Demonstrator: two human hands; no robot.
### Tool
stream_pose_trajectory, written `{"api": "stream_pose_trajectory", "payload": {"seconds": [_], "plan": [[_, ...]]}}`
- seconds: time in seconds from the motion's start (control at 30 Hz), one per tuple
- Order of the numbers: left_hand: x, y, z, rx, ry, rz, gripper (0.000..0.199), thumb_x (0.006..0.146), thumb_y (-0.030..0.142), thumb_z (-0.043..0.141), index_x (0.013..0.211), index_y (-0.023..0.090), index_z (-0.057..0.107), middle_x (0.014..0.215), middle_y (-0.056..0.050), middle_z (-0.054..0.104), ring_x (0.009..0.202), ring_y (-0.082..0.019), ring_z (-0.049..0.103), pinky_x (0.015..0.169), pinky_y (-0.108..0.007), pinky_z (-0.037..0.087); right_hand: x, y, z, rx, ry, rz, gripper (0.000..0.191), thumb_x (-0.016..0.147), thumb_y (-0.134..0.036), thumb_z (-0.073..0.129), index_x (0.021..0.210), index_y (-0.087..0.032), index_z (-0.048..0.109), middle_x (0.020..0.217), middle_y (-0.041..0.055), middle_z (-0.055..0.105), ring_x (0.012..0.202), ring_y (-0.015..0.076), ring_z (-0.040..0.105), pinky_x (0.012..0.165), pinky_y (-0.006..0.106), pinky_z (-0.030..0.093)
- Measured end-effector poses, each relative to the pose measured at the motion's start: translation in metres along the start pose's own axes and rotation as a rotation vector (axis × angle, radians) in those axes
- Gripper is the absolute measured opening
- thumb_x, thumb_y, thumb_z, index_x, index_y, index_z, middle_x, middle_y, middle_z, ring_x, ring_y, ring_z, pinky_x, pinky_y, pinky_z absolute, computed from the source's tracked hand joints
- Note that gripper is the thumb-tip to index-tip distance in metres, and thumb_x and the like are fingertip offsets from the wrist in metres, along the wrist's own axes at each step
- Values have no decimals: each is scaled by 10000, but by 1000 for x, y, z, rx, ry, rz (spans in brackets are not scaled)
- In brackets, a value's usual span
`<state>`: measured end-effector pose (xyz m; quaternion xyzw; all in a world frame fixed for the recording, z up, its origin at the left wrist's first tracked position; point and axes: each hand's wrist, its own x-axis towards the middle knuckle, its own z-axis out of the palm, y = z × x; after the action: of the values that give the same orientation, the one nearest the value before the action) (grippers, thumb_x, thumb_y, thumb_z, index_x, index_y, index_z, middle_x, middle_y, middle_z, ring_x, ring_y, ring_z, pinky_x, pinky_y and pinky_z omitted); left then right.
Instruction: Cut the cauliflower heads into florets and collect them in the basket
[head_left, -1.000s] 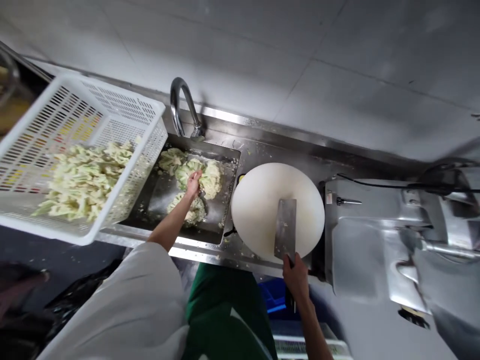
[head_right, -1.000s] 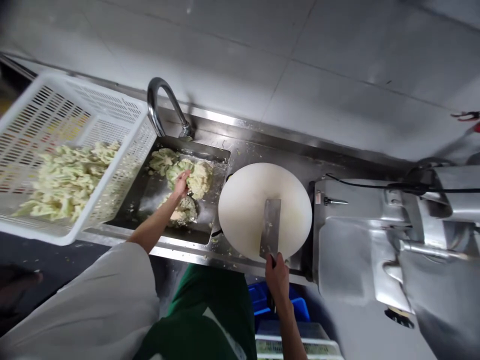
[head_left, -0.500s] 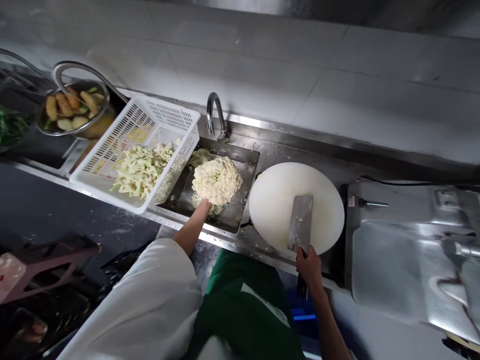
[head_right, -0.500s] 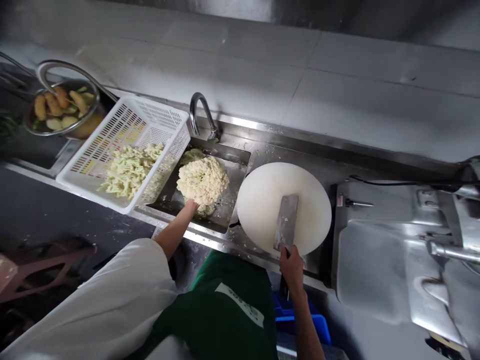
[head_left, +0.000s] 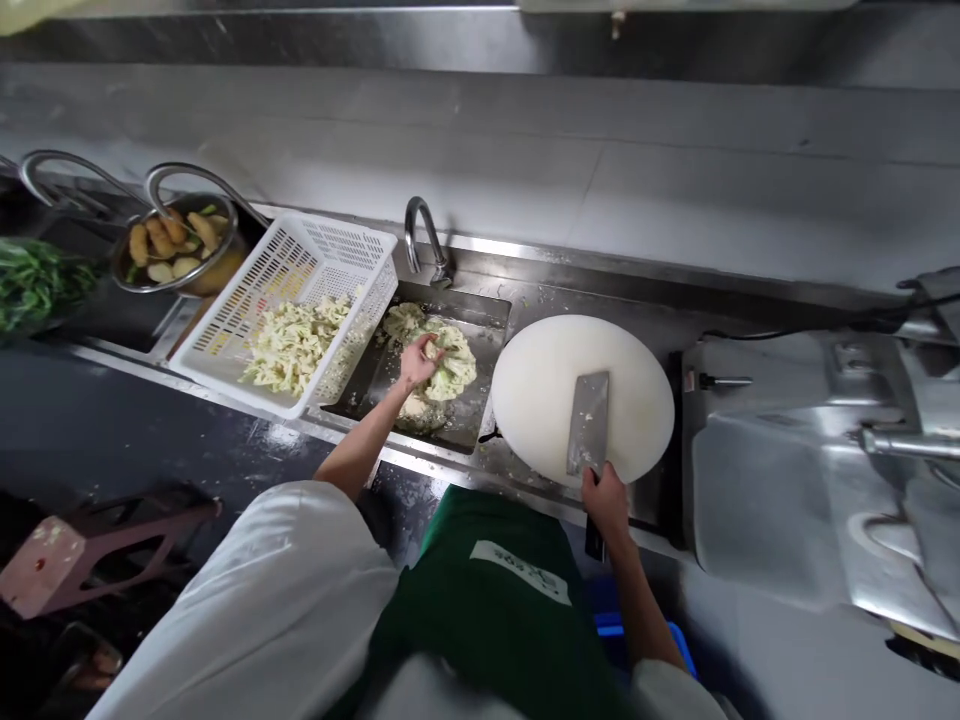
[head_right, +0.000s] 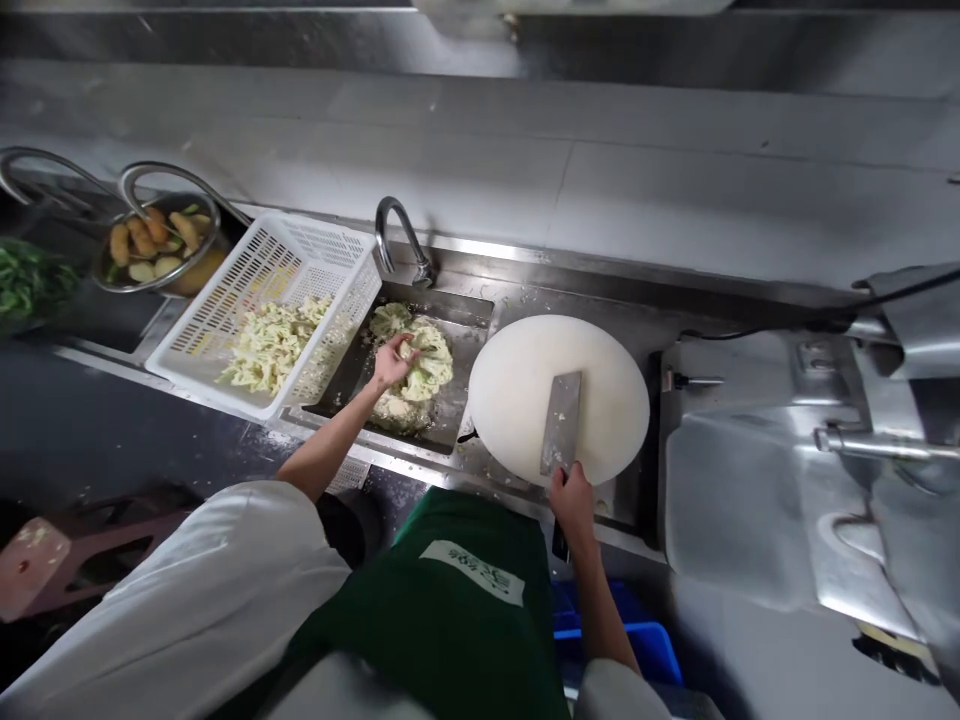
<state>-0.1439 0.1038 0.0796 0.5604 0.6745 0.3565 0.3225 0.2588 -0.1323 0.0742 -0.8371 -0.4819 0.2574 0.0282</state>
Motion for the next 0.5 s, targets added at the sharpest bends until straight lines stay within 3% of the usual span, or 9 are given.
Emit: {"api": "stream_pose_trajectory", "payload": {"seconds": [0.13,0.27,0.4,0.5], "plan": [[-5,39,11,231,-222,406,545,821,393,701,1311,164,630,1288,-130,688,1135,-293,668,1012,-425,518,5,6,3,68,5,-18,195,952,-297,496,995,-161,630,840,108,699,831,250,663,701,298,420],[-17,104,29,316,-439,676,627,882,434,671,1432,175,514,1399,-139,622,1250,-308,617,1076,-454,499,10,20,1,268,42,-27,166,906,-317,517,915,-202,636,833,98,705,881,263,668,739,312,464],[-38,153,83,400,-682,896,587,922,419,641,1450,205,502,1421,-135,604,1290,-323,580,1102,-523,471,12,36,-11,512,258,9,235,892,-412,516,926,-212,635,836,109,716,883,285,672,754,349,501],[-65,158,137,363,-748,955,448,921,347,605,1349,216,583,1356,-124,630,1250,-311,585,1067,-534,475,14,38,-23,679,459,34,323,909,-491,508,991,-199,621,881,123,728,891,292,683,765,370,519]]}}
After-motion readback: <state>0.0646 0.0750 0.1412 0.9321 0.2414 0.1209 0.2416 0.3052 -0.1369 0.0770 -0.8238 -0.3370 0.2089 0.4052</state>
